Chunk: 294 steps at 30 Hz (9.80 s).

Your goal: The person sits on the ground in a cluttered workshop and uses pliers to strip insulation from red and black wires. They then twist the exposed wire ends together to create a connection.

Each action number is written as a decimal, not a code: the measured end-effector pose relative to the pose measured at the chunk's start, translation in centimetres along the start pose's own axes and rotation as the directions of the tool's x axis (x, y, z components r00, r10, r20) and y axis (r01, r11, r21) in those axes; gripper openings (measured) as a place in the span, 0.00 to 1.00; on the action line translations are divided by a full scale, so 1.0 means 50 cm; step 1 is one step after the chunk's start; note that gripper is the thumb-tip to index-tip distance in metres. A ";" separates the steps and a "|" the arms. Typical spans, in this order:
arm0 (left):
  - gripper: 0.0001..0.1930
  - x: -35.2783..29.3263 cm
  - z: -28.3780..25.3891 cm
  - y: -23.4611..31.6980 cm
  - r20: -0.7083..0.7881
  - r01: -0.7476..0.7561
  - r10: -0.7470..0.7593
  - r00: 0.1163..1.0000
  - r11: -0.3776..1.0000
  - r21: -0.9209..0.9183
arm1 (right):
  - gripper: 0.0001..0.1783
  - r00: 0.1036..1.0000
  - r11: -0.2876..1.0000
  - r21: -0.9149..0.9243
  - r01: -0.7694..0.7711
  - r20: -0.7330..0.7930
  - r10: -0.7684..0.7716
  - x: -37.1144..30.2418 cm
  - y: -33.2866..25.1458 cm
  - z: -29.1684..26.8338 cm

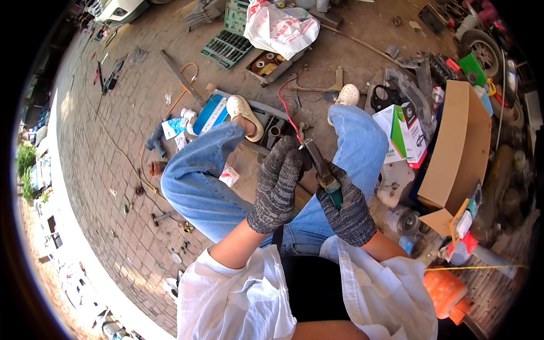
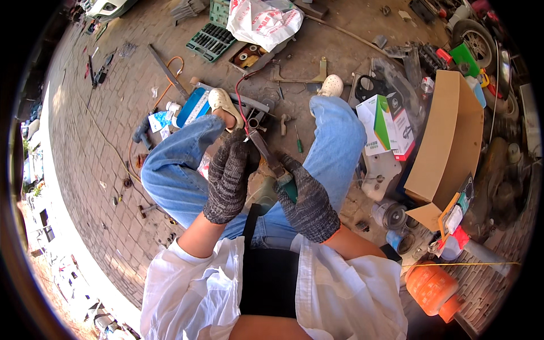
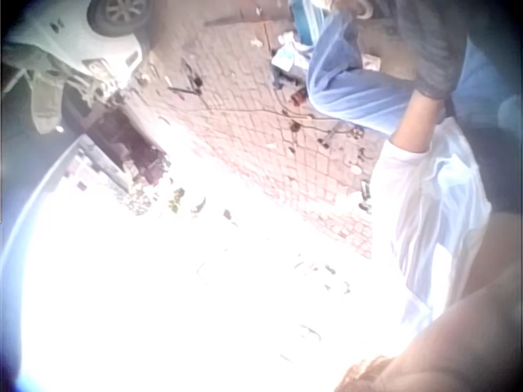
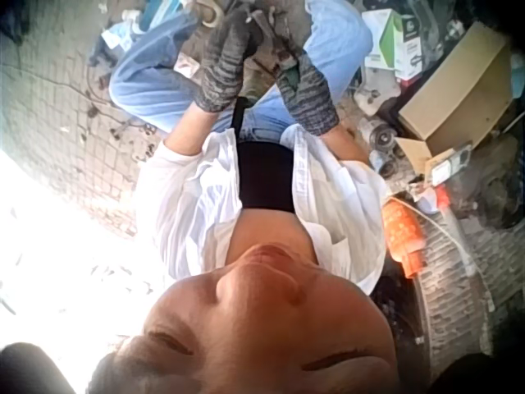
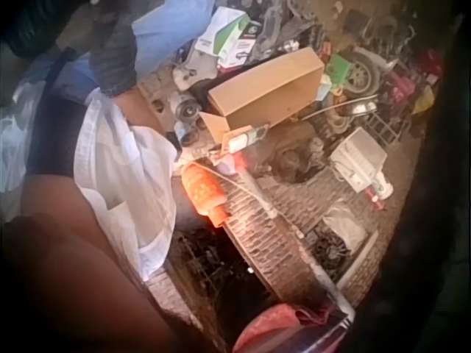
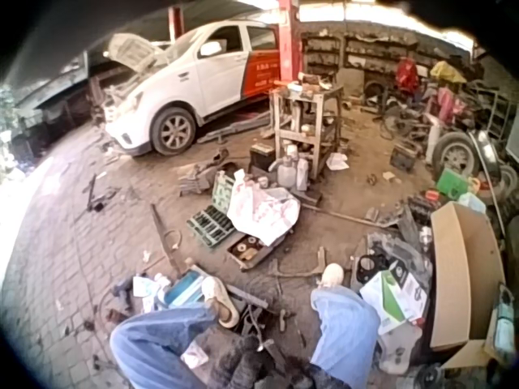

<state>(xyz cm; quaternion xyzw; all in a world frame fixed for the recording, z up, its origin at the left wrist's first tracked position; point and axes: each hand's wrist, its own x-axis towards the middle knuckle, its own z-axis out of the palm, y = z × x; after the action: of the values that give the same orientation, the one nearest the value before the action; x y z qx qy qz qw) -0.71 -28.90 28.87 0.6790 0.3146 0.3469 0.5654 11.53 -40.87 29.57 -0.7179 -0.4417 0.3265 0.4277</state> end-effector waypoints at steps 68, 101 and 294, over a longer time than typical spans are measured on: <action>0.06 -0.009 -0.126 0.045 0.197 -0.375 0.330 0.923 0.663 0.648 | 0.30 0.968 0.916 -0.396 0.069 0.249 0.034 -0.016 -0.022 -0.099; 0.08 -0.013 -0.186 0.019 0.557 -0.388 0.084 0.826 0.802 0.454 | 0.43 0.819 0.906 -0.370 0.204 0.572 0.049 0.025 -0.030 -0.116; 0.13 -0.024 -0.137 0.000 0.160 -0.504 0.479 0.863 0.830 0.240 | 0.25 0.817 0.578 0.606 -0.547 0.538 0.209 0.072 -0.019 0.074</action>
<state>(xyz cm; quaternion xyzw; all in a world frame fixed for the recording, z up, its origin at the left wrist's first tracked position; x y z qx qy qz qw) -7.04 -26.11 29.57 0.8237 0.1475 0.4019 0.3718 9.51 -36.15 28.54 -0.4754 -0.1815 0.7041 0.4953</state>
